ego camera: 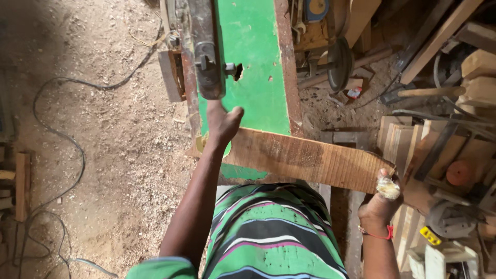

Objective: The person uses a hand plane to smooth and shape a wooden piece on a green workbench. They repeatedly push the plane along the wood, removing shavings and refining the surface.

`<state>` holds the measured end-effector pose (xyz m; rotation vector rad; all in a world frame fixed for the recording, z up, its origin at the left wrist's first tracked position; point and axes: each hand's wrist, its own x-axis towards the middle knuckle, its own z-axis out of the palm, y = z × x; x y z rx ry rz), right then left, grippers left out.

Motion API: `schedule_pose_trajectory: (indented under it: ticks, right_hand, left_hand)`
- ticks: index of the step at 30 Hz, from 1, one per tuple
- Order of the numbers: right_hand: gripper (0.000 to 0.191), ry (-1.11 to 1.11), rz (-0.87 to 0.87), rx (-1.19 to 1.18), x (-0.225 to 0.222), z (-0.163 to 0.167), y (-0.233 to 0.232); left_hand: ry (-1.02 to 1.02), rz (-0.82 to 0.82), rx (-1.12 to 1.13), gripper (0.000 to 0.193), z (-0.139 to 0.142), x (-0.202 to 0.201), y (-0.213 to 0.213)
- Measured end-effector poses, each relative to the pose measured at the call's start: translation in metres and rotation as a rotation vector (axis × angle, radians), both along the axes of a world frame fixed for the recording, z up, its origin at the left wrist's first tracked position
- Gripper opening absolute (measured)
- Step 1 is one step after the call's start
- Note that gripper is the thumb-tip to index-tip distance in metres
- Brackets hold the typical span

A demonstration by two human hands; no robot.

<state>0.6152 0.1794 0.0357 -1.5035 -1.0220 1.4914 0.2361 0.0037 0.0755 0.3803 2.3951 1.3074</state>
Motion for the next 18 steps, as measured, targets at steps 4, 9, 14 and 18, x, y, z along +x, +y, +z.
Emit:
schedule_pose_trajectory:
  ticks: [4,9,14,18]
  right_hand:
    - [0.016,0.045,0.018,0.013,-0.001,-0.005,-0.001]
    - [0.016,0.031,-0.025,-0.027,0.004,-0.013,0.002]
    - [0.018,0.017,0.000,0.009,0.012,-0.023,0.000]
    - [0.017,-0.126,0.009,0.065,0.020,-0.035,0.003]
  left_hand:
    - [0.071,-0.048,0.487,0.064,-0.017,-0.010,-0.016]
    - [-0.158,-0.021,0.427,0.060,-0.056,-0.018,-0.004]
    - [-0.109,-0.055,0.554,0.067,-0.058,-0.015,0.005]
    - [-0.121,-0.123,0.372,0.064,-0.032,-0.021,0.002]
